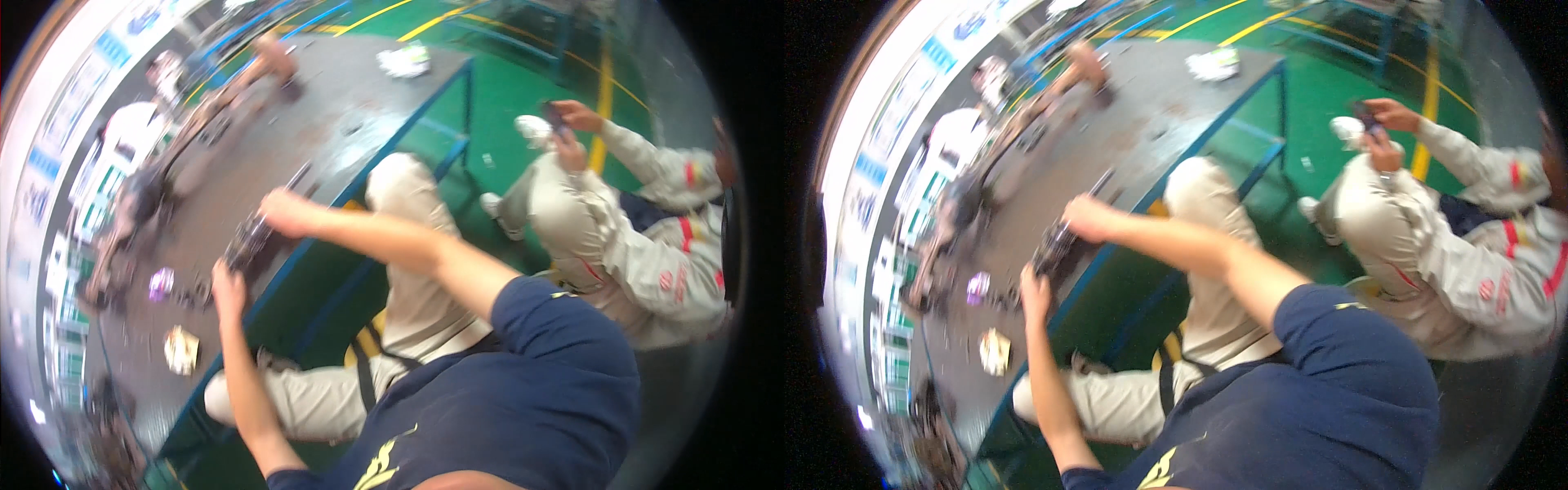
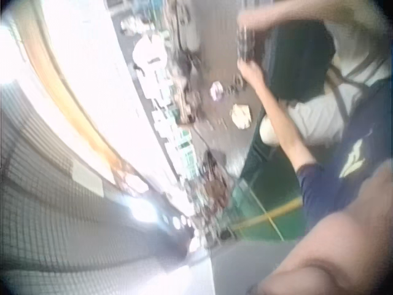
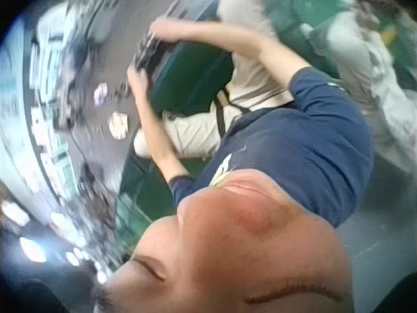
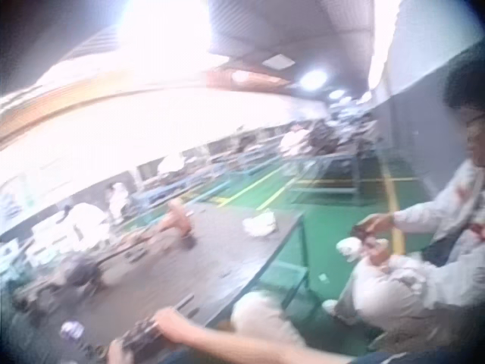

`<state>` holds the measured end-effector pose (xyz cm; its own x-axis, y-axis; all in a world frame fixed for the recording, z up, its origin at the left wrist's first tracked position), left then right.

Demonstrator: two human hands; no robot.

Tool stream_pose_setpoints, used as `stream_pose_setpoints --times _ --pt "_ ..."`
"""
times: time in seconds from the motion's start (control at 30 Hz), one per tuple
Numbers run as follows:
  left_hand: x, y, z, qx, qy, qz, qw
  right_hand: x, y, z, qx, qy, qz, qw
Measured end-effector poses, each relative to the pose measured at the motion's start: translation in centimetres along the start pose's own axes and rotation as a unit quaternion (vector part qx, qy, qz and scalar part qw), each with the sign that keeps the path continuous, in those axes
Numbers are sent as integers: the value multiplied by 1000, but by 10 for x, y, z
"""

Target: The person handles a transmission shaft assembly by hand, rotating the shaft and gears while checking the alignment of the components on a workbench.

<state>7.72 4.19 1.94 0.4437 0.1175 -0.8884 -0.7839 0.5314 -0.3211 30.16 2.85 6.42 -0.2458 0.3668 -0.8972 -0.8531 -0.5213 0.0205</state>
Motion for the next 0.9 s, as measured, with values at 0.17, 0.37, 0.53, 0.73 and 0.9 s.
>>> stream_pose_setpoints --times 0.17,0.37,0.53,0.73,0.9 --pt "-10 11 -9 19 10 -6 1000 5 -1 -12 41 -63 76 994" --pt "3 3 -12 10 45 -13 999 22 -16 -24 61 -49 25 997" --pt "0 3 -20 -2 44 -6 999 20 -9 -29 65 -44 44 996" --pt "-24 -9 -11 25 -9 15 1000 19 -31 -1 46 73 70 994" --pt "-1 -16 -9 2 61 -9 998 25 -36 -37 81 24 44 996"
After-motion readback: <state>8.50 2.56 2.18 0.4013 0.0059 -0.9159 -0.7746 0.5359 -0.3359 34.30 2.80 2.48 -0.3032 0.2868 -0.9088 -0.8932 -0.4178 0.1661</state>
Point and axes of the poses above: each hand's wrist, its own z-axis towards the middle knuckle, its own x-axis out of the palm, y = z × x, the point moved 7 cm from there along z, towards the middle knuckle, and after that the axes turned 4 degrees about y, right-handed, at the moved point
